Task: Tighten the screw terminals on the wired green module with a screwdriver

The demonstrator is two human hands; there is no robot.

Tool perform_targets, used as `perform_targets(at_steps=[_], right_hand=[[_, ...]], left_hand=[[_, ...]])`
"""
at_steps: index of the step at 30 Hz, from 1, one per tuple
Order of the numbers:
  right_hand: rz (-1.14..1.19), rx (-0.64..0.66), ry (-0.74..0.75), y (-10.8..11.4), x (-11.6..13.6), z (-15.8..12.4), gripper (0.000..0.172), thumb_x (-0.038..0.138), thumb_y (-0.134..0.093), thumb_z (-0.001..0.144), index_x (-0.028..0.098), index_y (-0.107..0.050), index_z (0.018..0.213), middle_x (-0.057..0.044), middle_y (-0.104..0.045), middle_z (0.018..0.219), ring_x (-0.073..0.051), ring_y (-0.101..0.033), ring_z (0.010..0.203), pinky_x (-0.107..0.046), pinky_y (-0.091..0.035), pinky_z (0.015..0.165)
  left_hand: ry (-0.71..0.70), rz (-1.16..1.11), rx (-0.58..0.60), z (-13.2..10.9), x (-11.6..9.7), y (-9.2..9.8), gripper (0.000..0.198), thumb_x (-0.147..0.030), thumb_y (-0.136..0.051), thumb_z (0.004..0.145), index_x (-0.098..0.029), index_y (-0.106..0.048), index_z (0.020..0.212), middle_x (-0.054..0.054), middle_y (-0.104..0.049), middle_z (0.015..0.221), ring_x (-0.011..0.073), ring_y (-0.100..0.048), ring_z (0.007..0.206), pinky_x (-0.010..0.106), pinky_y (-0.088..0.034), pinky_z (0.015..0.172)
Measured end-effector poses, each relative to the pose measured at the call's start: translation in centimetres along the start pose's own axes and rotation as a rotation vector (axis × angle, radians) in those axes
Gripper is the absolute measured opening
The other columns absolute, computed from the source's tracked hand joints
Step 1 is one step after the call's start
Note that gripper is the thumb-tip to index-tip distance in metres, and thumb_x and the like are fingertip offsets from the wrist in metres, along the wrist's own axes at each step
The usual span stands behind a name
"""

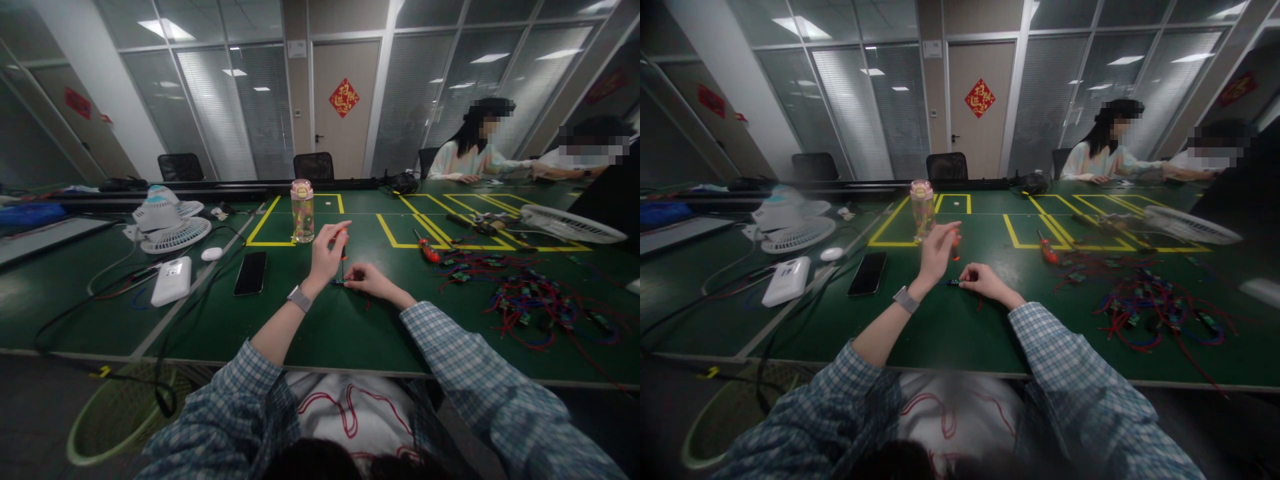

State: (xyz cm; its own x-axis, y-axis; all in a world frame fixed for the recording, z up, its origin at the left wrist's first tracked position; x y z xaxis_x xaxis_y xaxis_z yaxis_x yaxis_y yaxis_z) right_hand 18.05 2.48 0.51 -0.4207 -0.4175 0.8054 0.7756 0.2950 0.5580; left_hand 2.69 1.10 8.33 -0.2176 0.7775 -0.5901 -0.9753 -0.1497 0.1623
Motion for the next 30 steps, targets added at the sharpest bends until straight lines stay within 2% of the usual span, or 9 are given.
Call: perform_targets(at_steps=[4,13,21,25,30], right_hand=[[0.000,0.000,-0.005,-0.05,-0.01,0.03,0.016,0.028,-0.071,0.073,0.015,-0.064,0.080,0.001,-0.060,0.063,-0.013,-0.056,0.059,-0.026,-0.044,0.059],[0.012,0.017,0.002,-0.12,-0.27,0.06,0.016,0.029,-0.070,0.073,0.016,-0.062,0.078,0.001,-0.061,0.064,-0.013,-0.057,0.059,-0.026,-0.045,0.058],[0.034,0.011,0.012,-0.08,-0.16,0.02,0.018,0.032,-0.071,0.072,0.016,-0.061,0.077,0.001,-0.061,0.064,-0.013,-0.057,0.059,-0.027,-0.046,0.059],[0.015,-0.006,0.013,-0.05,-0.21,0.04,0.017,0.030,-0.072,0.071,0.016,-0.062,0.076,0.001,-0.061,0.065,-0.014,-0.057,0.061,-0.027,-0.046,0.060],[0.003,-0.008,0.011,-0.04,-0.36,0.07,0.018,0.030,-0.072,0.072,0.016,-0.063,0.077,0.001,-0.061,0.066,-0.014,-0.057,0.062,-0.027,-0.045,0.061]], left_hand=[[0.004,-0.020,0.006,-0.05,0.06,0.01,0.028,-0.025,-0.042,0.099,-0.022,-0.063,0.117,0.006,-0.067,0.103,0.0145,-0.066,0.091,0.029,-0.052,0.081],[-0.046,0.114,-0.081,-0.06,-0.26,0.16,0.016,-0.022,-0.061,0.089,-0.022,-0.069,0.103,0.002,-0.056,0.085,0.0138,-0.056,0.079,0.027,-0.049,0.074],[-0.015,0.005,-0.010,-0.06,-0.07,0.02,0.026,-0.024,-0.043,0.098,-0.023,-0.064,0.115,0.005,-0.065,0.104,0.0149,-0.063,0.092,0.030,-0.051,0.082],[-0.032,0.048,-0.035,0.00,-0.26,0.11,0.022,-0.023,-0.048,0.096,-0.022,-0.065,0.110,0.005,-0.066,0.097,0.0150,-0.062,0.087,0.029,-0.051,0.079],[-0.057,0.108,-0.080,0.07,-0.53,0.29,0.016,-0.018,-0.057,0.090,-0.022,-0.068,0.101,0.002,-0.059,0.086,0.0138,-0.057,0.079,0.027,-0.050,0.073]])
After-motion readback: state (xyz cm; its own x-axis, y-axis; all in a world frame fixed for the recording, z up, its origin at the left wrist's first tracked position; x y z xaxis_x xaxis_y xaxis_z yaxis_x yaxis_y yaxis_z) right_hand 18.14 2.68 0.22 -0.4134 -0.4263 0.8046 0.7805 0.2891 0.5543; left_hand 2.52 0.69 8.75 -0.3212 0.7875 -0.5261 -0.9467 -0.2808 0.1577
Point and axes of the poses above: each hand's wrist, its own z-axis towards the middle knuckle, its own y-axis out of the back of the hand, x = y × z, the point moved 2 cm from there along z, towards the middle knuckle
